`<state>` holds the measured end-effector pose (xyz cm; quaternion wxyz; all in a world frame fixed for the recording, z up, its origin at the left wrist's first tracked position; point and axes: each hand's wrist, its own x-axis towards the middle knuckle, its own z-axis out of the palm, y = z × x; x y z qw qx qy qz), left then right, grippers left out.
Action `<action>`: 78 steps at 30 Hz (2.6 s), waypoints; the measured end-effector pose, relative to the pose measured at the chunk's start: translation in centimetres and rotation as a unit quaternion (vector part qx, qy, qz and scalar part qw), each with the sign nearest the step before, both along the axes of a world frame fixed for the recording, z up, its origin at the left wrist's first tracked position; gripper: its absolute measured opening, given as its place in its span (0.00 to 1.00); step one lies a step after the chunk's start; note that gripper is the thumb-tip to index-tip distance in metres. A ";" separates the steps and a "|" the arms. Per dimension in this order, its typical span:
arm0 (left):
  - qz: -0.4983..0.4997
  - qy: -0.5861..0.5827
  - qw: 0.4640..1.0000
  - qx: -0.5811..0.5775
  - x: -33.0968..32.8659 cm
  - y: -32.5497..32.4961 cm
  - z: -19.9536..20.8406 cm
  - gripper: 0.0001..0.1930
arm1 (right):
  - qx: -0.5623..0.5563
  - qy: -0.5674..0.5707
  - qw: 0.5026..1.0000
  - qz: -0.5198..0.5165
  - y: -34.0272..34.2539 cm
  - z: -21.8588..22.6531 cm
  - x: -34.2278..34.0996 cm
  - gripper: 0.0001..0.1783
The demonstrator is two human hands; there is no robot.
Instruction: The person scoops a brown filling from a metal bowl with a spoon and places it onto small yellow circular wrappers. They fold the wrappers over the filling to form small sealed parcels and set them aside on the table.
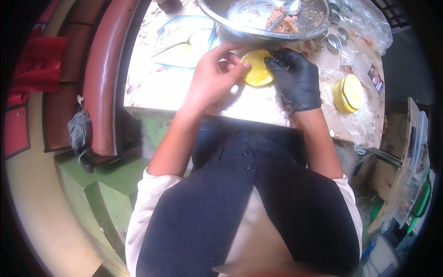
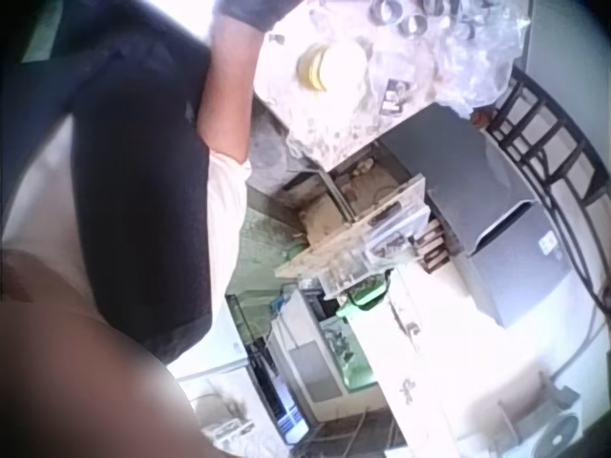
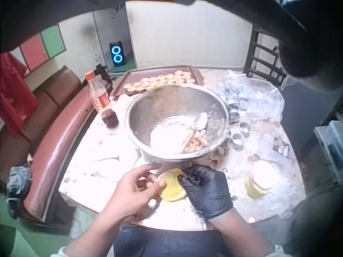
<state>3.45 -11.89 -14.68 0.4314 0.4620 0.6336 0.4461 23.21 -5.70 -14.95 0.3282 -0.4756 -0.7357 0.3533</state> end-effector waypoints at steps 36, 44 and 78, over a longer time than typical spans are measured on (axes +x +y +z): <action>-0.276 0.480 0.832 -0.028 2.9 14.3 9.0 0.33 | -0.251 0.214 0.940 0.084 3.5 2.9 3.7 0.21; -0.273 0.540 0.794 -0.064 2.0 17.9 10.5 0.13 | -0.303 0.308 0.901 0.043 3.6 2.4 2.4 0.15; -0.367 0.637 0.603 0.310 -4.5 14.0 12.0 0.20 | -0.365 0.370 0.849 0.094 4.7 2.0 4.0 0.09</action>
